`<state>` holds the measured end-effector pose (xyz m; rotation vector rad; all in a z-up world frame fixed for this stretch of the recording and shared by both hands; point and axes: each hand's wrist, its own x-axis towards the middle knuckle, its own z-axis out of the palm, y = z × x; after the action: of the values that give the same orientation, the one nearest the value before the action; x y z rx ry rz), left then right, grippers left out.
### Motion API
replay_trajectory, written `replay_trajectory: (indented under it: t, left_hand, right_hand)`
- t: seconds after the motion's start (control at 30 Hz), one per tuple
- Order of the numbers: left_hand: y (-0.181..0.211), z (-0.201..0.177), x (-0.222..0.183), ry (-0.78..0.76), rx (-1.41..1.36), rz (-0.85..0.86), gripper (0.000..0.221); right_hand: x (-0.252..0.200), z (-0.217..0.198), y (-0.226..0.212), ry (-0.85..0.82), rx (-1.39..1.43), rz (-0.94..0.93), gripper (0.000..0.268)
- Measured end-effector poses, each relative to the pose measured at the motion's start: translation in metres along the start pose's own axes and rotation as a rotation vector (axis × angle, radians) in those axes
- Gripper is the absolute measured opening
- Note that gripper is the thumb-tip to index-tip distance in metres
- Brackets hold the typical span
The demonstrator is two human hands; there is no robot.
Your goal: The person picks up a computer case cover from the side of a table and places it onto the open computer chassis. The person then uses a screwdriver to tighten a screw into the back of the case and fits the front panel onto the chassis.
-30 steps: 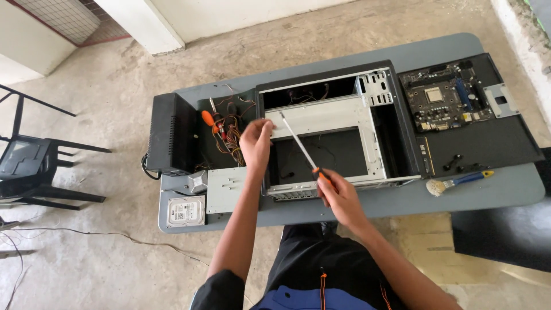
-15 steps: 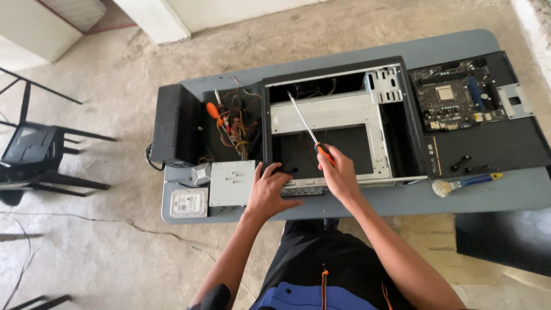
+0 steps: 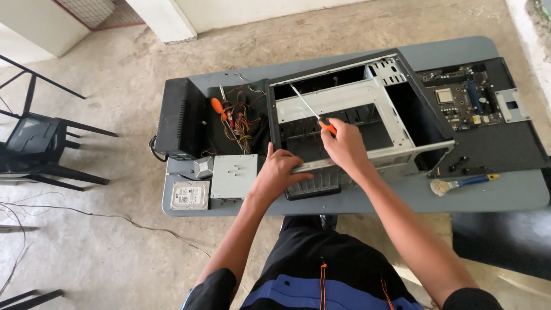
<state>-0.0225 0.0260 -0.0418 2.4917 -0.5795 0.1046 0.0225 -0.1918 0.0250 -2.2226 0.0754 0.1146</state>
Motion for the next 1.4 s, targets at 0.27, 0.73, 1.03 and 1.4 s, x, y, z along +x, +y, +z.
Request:
replay_trajectory:
  t: [0.27,0.73,1.03,1.4]
  left_hand:
    - [0.018,-0.028,0.020,-0.024,-0.058,-0.052,0.059]
    - [0.021,-0.011,0.004,-0.006,-0.053,-0.053,0.059]
    - [0.021,-0.010,0.000,-0.032,-0.028,-0.046,0.057]
    - [0.026,-0.010,-0.001,-0.049,-0.023,-0.065,0.054]
  right_hand:
    - [0.036,0.010,0.022,-0.018,-0.106,-0.044,0.050]
    - [0.058,0.033,0.014,-0.069,-0.162,-0.146,0.043]
    - [0.059,0.049,0.014,-0.069,-0.164,-0.140,0.047]
    - [0.056,0.049,-0.001,-0.054,-0.221,-0.155,0.050]
